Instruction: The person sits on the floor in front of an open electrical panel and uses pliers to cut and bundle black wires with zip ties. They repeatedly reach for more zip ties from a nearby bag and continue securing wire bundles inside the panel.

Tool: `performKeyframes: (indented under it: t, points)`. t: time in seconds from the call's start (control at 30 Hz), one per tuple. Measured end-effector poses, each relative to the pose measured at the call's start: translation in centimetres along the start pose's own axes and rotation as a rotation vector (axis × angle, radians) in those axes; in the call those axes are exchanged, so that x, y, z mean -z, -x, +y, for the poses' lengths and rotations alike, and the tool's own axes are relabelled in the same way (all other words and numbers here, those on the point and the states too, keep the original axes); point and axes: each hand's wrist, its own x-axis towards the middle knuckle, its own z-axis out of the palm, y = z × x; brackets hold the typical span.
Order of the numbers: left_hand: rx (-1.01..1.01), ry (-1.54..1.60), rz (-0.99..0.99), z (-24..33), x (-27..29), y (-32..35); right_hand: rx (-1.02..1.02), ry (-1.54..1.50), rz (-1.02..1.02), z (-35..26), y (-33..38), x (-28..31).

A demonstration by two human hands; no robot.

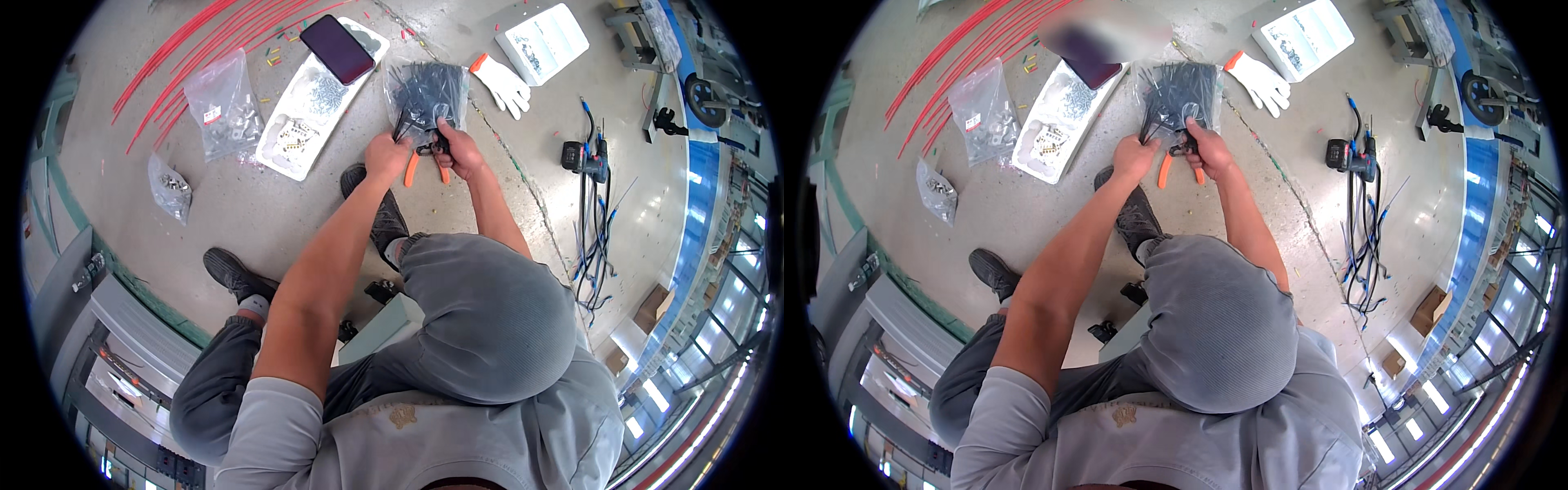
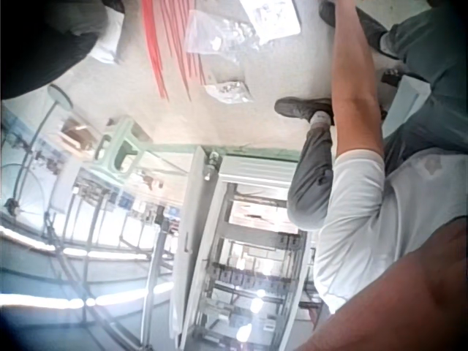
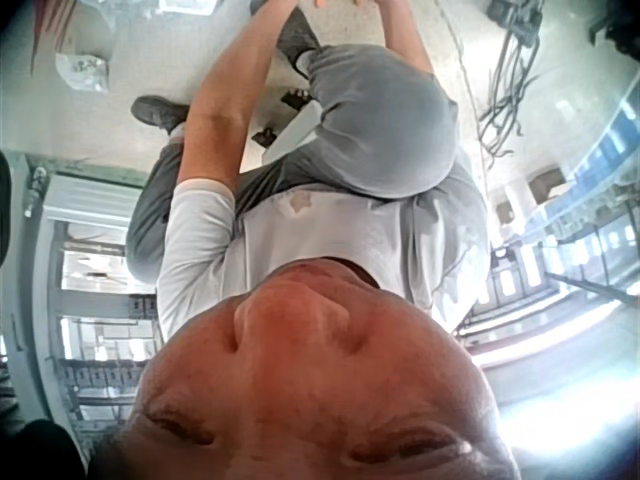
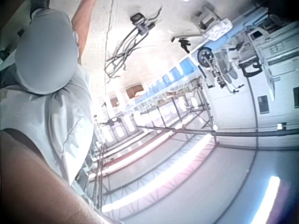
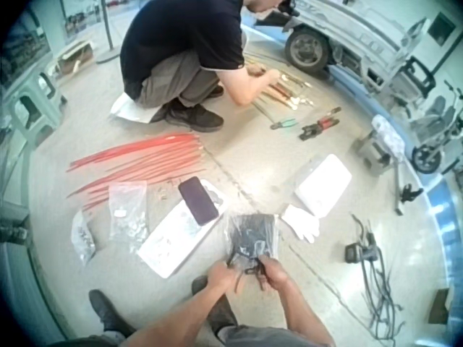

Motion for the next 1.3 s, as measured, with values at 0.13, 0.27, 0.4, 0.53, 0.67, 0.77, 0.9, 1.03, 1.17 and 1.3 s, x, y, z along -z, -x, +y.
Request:
performKeyframes:
  t: [0.13, 0.27, 0.4, 0.53, 0.67, 0.77, 0.9, 1.03, 1.17, 1.3]
  points:
    - [0.019, 0.063, -0.047, 0.5, -0.2, -0.3, 0.122, -0.100, -0.040, 1.5, -0.2, -0.3]
    - [0.071, 0.357, -0.068, 1.6, -0.5, -0.7, 0.173, -0.121, -0.066, 3.0, 2.1, -2.2]
    - [0.176, 0.666, -0.208, 3.0, 0.1, -0.7, 0.180, -0.198, -0.052, 3.7, 3.5, -2.4]
    - [0.339, 0.823, -0.337, 3.1, 0.5, -0.6, 0.159, -0.171, -0.018, 3.6, 2.8, -2.2]
    - [0.386, 0.753, -0.259, 3.9, 1.0, 0.0, 0.160, -0.075, -0.039, 4.1, 1.4, -1.6]
    - [0.424, 0.831, -0.215, 3.4, 0.2, -0.4, 0.185, -0.020, -0.051, 4.5, 0.7, -1.5]
    - [0.443, 0.909, -0.107, 3.5, -0.6, -0.1, 0.127, -0.034, 0.056, 4.3, -0.2, -1.6]
    - [0.184, 0.389, -0.035, 1.8, -0.3, -0.6, 0.034, -0.007, 0.082, 1.6, -1.0, -1.9]
    - [0.069, 0.080, 0.050, 1.9, -0.7, -0.5, 0.157, 0.216, 0.210, 2.2, -4.2, -1.8]
    - [0.080, 0.300, 0.020, 2.1, 0.1, -0.5, 0.257, 0.229, 0.234, 2.8, -4.6, -2.0]
